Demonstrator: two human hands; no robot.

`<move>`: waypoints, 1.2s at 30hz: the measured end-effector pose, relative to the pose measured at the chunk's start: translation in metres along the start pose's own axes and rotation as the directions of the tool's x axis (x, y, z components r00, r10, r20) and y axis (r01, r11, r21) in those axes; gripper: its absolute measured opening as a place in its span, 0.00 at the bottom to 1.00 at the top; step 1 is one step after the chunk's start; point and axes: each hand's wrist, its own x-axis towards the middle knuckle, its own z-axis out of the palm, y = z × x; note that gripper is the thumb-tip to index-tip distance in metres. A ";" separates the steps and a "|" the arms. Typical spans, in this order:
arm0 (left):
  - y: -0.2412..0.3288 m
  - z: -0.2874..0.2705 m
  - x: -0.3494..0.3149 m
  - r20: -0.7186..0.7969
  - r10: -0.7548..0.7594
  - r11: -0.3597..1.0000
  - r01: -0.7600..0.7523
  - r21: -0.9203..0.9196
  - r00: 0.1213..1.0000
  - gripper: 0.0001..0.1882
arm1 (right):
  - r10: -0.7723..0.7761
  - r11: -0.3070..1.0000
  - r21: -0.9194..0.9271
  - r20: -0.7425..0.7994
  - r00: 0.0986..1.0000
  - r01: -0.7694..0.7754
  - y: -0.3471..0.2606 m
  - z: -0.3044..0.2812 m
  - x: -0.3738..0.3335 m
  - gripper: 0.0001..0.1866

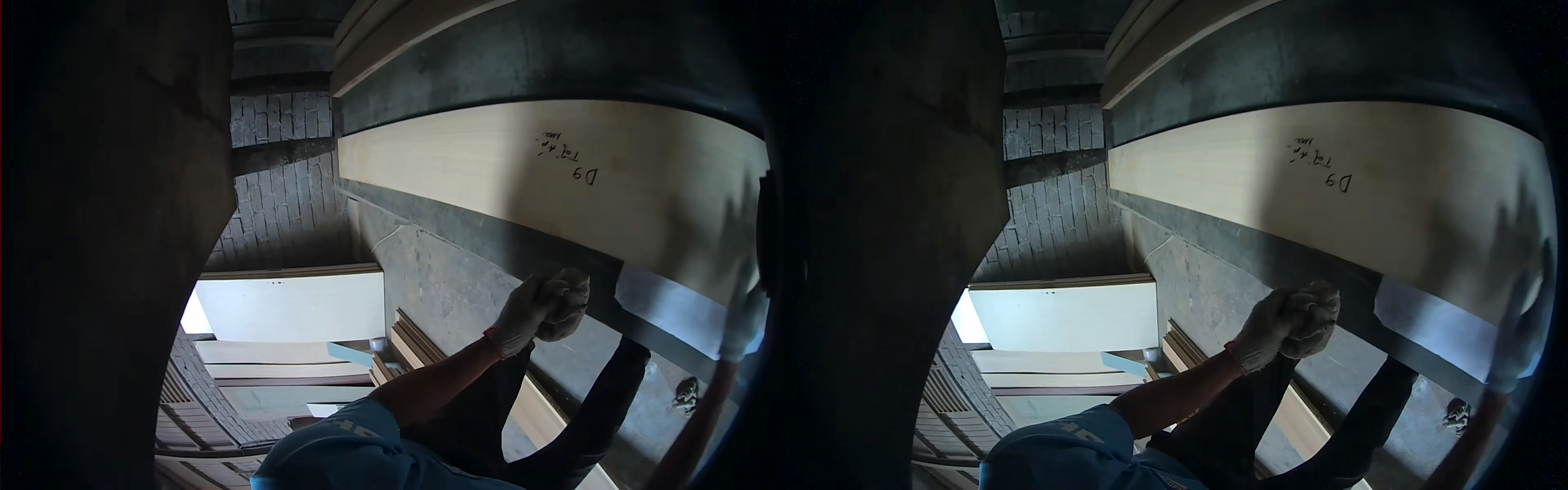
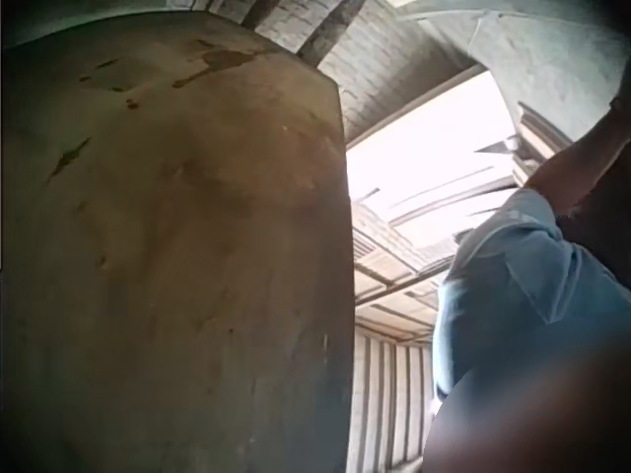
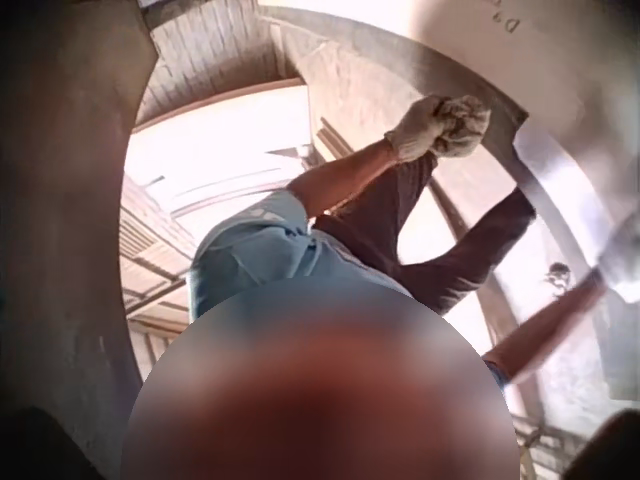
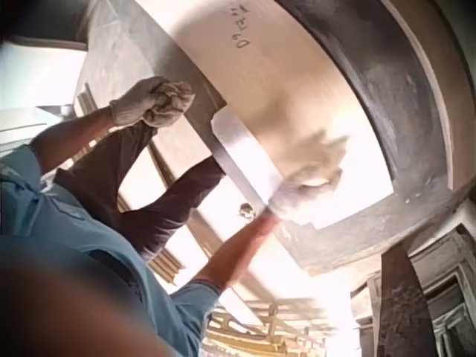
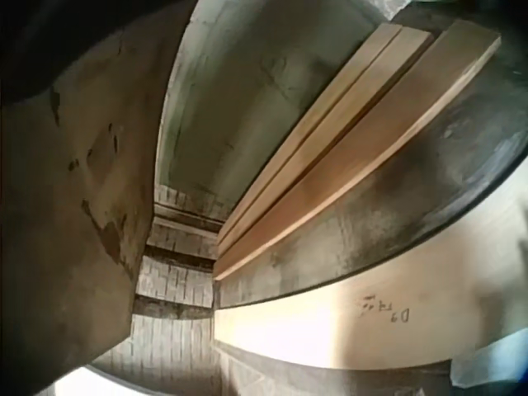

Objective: Cleaning and preparing wooden boards by wiping them with a cloth and stacking them in a factory setting.

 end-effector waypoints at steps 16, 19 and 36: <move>-0.070 -0.379 -0.025 -0.040 0.299 0.934 -0.301 -0.190 0.953 0.14 | -0.276 0.688 0.702 0.486 0.829 -0.182 -0.458 0.227 -0.289 0.42; -0.058 -0.430 -0.026 -0.001 0.272 0.835 -0.237 -0.497 0.962 0.20 | -0.250 0.682 0.722 0.380 0.890 -0.117 -0.501 0.277 -0.313 0.45; 0.014 -0.716 0.077 -0.220 0.378 0.899 -0.413 -0.147 0.899 0.23 | 0.163 -0.171 0.747 0.664 0.730 -0.642 -0.685 0.444 -0.238 0.26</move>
